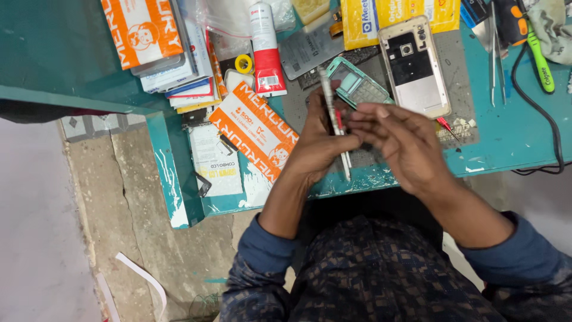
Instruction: The person disassembles mobile phones at a repair bench, pressing a battery pack into a phone chassis and fitting a back cover onto another phone body. They then pick up a tube of adhesive, open it, and apply adhesive to the phone assembly while holding it over the workbench.
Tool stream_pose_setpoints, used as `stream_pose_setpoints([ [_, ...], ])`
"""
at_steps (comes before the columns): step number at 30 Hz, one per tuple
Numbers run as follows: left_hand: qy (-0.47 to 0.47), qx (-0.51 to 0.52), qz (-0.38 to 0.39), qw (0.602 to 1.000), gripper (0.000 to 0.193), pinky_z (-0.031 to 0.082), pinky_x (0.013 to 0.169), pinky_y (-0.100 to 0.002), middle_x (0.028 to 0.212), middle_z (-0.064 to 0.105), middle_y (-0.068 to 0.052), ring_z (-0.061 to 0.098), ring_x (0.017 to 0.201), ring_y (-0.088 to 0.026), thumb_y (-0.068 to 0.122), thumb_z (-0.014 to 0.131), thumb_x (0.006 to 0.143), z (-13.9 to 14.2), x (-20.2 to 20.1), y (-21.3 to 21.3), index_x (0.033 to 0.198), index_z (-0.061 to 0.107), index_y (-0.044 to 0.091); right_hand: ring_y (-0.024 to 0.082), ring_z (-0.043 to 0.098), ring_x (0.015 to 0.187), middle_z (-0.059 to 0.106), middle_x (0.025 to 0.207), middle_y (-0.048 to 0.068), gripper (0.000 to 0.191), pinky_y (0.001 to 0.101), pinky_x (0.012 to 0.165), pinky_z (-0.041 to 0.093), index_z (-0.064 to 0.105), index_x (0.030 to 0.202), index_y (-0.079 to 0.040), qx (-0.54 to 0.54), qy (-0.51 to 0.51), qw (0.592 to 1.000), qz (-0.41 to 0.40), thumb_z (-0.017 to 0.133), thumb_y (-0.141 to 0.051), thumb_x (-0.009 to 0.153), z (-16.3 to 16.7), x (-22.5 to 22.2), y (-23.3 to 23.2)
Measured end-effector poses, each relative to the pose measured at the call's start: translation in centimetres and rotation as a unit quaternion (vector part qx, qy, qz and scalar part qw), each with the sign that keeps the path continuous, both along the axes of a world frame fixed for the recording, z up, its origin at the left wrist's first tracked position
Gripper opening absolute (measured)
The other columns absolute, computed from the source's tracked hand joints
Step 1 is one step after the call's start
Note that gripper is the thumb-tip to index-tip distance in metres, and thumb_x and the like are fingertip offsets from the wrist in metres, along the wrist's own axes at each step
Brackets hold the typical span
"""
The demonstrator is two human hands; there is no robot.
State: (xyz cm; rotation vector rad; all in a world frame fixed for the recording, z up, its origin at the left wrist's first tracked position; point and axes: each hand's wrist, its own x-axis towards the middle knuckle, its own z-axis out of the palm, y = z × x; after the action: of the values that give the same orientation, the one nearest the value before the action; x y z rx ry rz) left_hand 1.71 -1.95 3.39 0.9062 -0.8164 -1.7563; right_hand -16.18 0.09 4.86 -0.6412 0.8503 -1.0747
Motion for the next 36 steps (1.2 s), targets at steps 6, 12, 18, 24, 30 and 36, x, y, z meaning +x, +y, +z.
stream_pose_setpoints([
  [6, -0.142, -0.016, -0.079, 0.987, 0.092, 0.068, 0.072, -0.039, 0.112, 0.066, -0.024, 0.075, 0.087, -0.022, -0.01, 0.079, 0.072, 2.0, 0.1, -2.2, 0.137, 0.016, 0.007, 0.027, 0.064, 0.115, 0.064, 0.126, 0.02, 0.038, 0.0422, 0.103, 0.052, 0.056, 0.13, 0.012, 0.084, -0.133, 0.987, -0.004, 0.048, -0.019, 0.11, -1.4, 0.8, -0.5],
  [12, -0.534, -0.291, -0.016, 0.794, 0.114, 0.059, 0.085, -0.05, 0.122, 0.06, -0.028, 0.065, 0.109, -0.043, 0.015, 0.103, 0.052, 4.2, 0.4, -3.7, 0.137, 0.028, 0.003, 0.023, 0.065, 0.107, 0.067, 0.119, 0.015, 0.03, 0.0395, 0.102, 0.052, 0.061, 0.125, 0.003, 0.115, -0.229, 0.967, 0.005, 0.048, -0.021, 0.111, -2.6, 1.1, -1.8],
  [18, -0.681, -0.254, -0.075, 0.683, 0.112, 0.056, 0.072, -0.053, 0.116, 0.055, -0.025, 0.064, 0.097, -0.046, 0.022, 0.1, 0.051, 7.5, -0.9, -4.0, 0.141, 0.037, 0.004, 0.021, 0.068, 0.105, 0.071, 0.113, 0.01, 0.03, 0.0376, 0.096, 0.054, 0.065, 0.116, -0.001, 0.158, -0.271, 0.949, -0.019, 0.045, -0.021, 0.108, -4.5, 2.4, -2.8],
  [24, -0.73, -0.321, -0.06, 0.6, 0.104, 0.056, 0.068, -0.051, 0.115, 0.058, -0.023, 0.065, 0.098, -0.043, 0.017, 0.096, 0.057, 8.4, -1.8, -3.8, 0.144, 0.04, 0.002, 0.019, 0.065, 0.096, 0.072, 0.114, 0.009, 0.028, 0.0263, 0.085, 0.05, 0.068, 0.122, 0.0, 0.16, -0.364, 0.917, -0.039, 0.049, -0.021, 0.116, -4.8, 2.9, -3.8],
  [30, -0.603, -0.294, -0.064, 0.739, 0.119, 0.057, 0.078, -0.045, 0.115, 0.063, -0.016, 0.066, 0.099, -0.037, 0.024, 0.103, 0.049, 5.1, 0.4, -5.9, 0.145, 0.035, 0.006, 0.019, 0.065, 0.101, 0.073, 0.115, 0.01, 0.022, 0.0394, 0.101, 0.055, 0.066, 0.119, 0.001, 0.08, -0.349, 0.932, -0.049, 0.051, -0.015, 0.114, -3.6, 1.6, -3.6],
  [36, 0.186, 0.014, -0.09, 0.978, 0.095, 0.047, 0.074, -0.03, 0.109, 0.047, -0.005, 0.049, 0.09, -0.017, -0.008, 0.066, 0.069, 1.2, 1.8, -3.6, 0.157, 0.034, 0.009, 0.022, 0.073, 0.11, 0.074, 0.117, 0.012, 0.029, 0.0414, 0.105, 0.059, 0.068, 0.123, 0.0, -0.204, 0.186, 0.95, -0.146, 0.049, -0.02, 0.113, -1.3, -3.4, -5.9],
])
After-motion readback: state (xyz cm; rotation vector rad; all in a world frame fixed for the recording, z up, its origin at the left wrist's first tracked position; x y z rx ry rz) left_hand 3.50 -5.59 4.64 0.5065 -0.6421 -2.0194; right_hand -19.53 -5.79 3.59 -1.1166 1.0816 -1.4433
